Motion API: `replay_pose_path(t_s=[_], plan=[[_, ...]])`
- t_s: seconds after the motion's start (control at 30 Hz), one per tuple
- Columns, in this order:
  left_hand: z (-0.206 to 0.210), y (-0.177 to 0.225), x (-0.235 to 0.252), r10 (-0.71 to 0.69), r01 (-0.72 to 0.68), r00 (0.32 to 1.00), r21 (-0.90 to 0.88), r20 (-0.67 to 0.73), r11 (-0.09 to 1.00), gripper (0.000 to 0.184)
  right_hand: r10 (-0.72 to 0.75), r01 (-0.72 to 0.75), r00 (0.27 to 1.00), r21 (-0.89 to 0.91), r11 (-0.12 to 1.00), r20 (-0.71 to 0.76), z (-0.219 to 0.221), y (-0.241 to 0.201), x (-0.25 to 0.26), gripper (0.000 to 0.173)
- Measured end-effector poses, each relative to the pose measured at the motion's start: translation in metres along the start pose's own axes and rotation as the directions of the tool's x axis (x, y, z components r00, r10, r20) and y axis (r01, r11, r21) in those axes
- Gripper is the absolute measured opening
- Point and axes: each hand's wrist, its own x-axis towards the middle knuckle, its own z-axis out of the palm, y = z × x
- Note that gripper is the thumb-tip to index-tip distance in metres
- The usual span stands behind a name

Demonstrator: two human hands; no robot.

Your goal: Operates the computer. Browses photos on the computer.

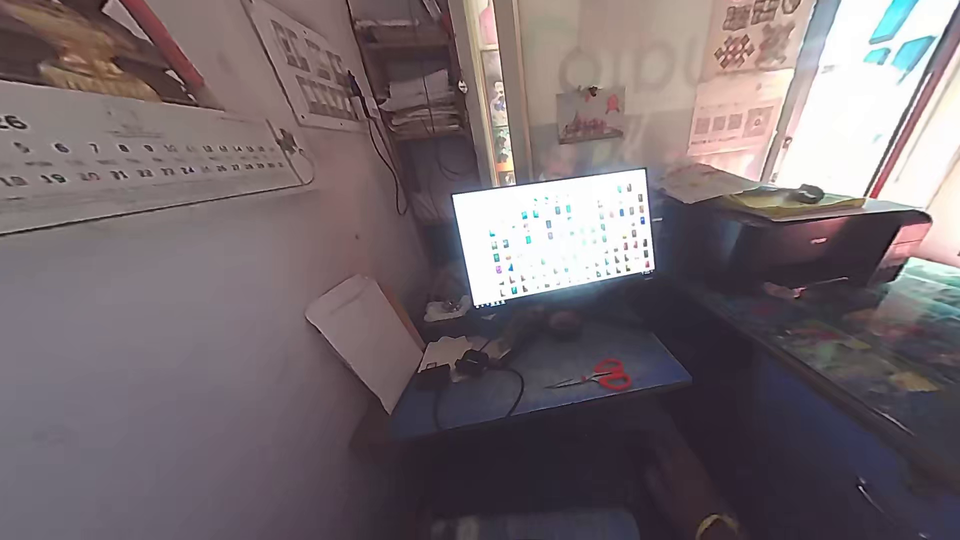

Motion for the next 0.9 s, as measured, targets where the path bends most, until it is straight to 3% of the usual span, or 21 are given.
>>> replay_pose_path(t_s=[0.07, 0.33, 0.67, 0.8, 0.9], plan=[[0.009, -0.008, -0.003, 0.034, -0.035, 0.998, -0.019, -0.048, 0.999, 0.064, -0.012, 0.012, 1.000, 0.012, 1.000, 0.019, 0.004, 0.002, 0.000, 0.056], [0.005, -0.001, 0.002, -0.004, 0.006, 1.000, -0.159, 0.011, 0.987, 0.053, 0.011, -0.012, 0.995, 0.003, 1.000, 0.100, 0.000, 0.003, -0.002, 0.057], [0.004, 0.000, -0.006, -0.020, 0.020, 1.000, -0.050, 0.005, 0.999, 0.069, -0.020, 0.019, 0.997, 0.015, 1.000, 0.079, 0.001, 0.000, 0.000, 0.054], [-0.029, 0.034, -0.003, -0.132, 0.134, 0.982, -0.007, 0.133, 0.991, 0.070, -0.097, 0.096, 0.995, 0.030, 0.995, 0.030, 0.006, 0.002, 0.002, 0.056], [0.000, 0.005, -0.001, -0.050, 0.051, 0.999, 0.025, -0.013, 0.998, 0.071, -0.110, 0.109, 0.994, 0.021, 0.994, 0.018, 0.010, 0.005, 0.002, 0.055]])
